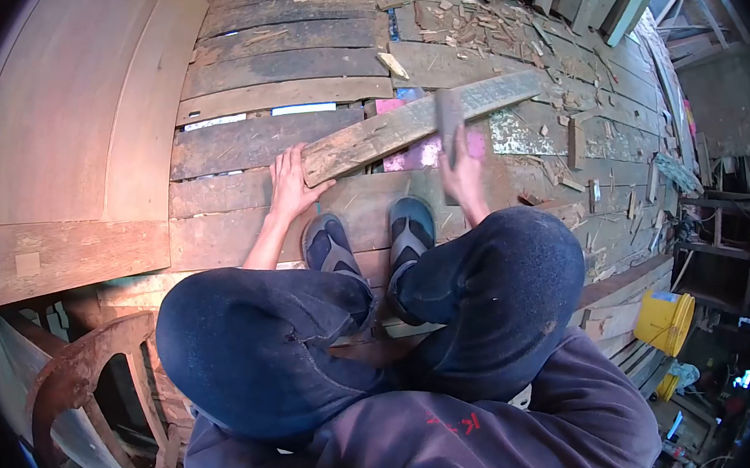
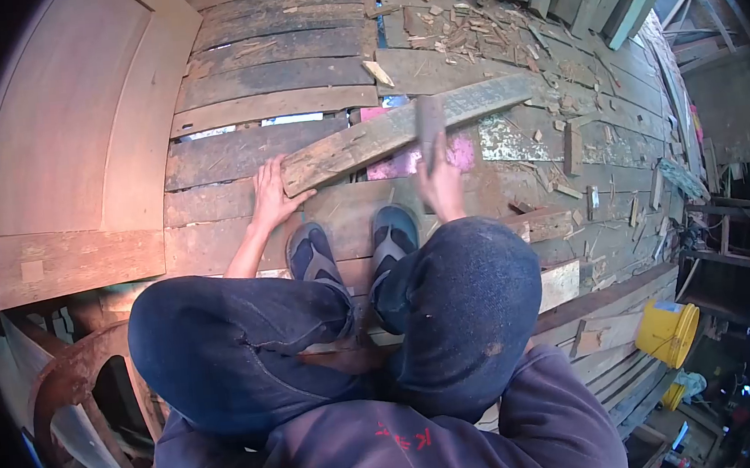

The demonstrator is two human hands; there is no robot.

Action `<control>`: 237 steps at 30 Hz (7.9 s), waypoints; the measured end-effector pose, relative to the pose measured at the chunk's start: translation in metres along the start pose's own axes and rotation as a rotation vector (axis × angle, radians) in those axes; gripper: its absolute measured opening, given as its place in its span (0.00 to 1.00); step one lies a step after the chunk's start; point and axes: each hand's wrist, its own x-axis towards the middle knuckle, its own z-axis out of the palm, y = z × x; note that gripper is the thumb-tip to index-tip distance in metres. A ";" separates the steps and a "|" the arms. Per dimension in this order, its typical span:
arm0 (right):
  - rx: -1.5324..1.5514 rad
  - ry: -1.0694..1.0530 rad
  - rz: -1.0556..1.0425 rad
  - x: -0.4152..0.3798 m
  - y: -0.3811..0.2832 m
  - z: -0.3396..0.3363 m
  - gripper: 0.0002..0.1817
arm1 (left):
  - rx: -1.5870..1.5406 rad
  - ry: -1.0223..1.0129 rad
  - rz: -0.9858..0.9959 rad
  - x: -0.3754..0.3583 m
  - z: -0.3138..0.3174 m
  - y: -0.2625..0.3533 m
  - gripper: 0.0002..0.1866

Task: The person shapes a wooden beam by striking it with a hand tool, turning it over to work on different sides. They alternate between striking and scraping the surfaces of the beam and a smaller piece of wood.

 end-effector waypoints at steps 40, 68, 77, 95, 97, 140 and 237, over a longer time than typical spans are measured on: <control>-0.009 -0.260 -0.525 -0.044 -0.046 0.041 0.45 | 0.484 -0.890 0.082 0.123 -0.163 -0.012 0.24; 0.083 -0.101 -0.401 -0.033 -0.041 0.051 0.47 | 0.334 -0.988 0.062 0.076 -0.145 -0.063 0.22; 0.098 0.066 -0.188 -0.010 -0.039 0.038 0.44 | 0.414 -1.072 0.008 0.062 -0.146 -0.072 0.24; 0.073 -0.105 -0.162 -0.010 -0.041 0.030 0.48 | 0.429 -1.054 0.005 0.069 -0.143 -0.066 0.25; 0.194 0.000 -0.140 -0.013 -0.045 0.048 0.48 | 0.470 -1.061 -0.002 0.066 -0.148 -0.062 0.25; 0.061 -0.246 -0.407 -0.039 -0.045 0.030 0.46 | 0.462 -0.999 0.151 0.068 -0.135 -0.050 0.22; 0.274 -0.116 0.090 0.008 -0.026 -0.017 0.32 | 0.483 -1.015 0.020 0.068 -0.150 -0.050 0.25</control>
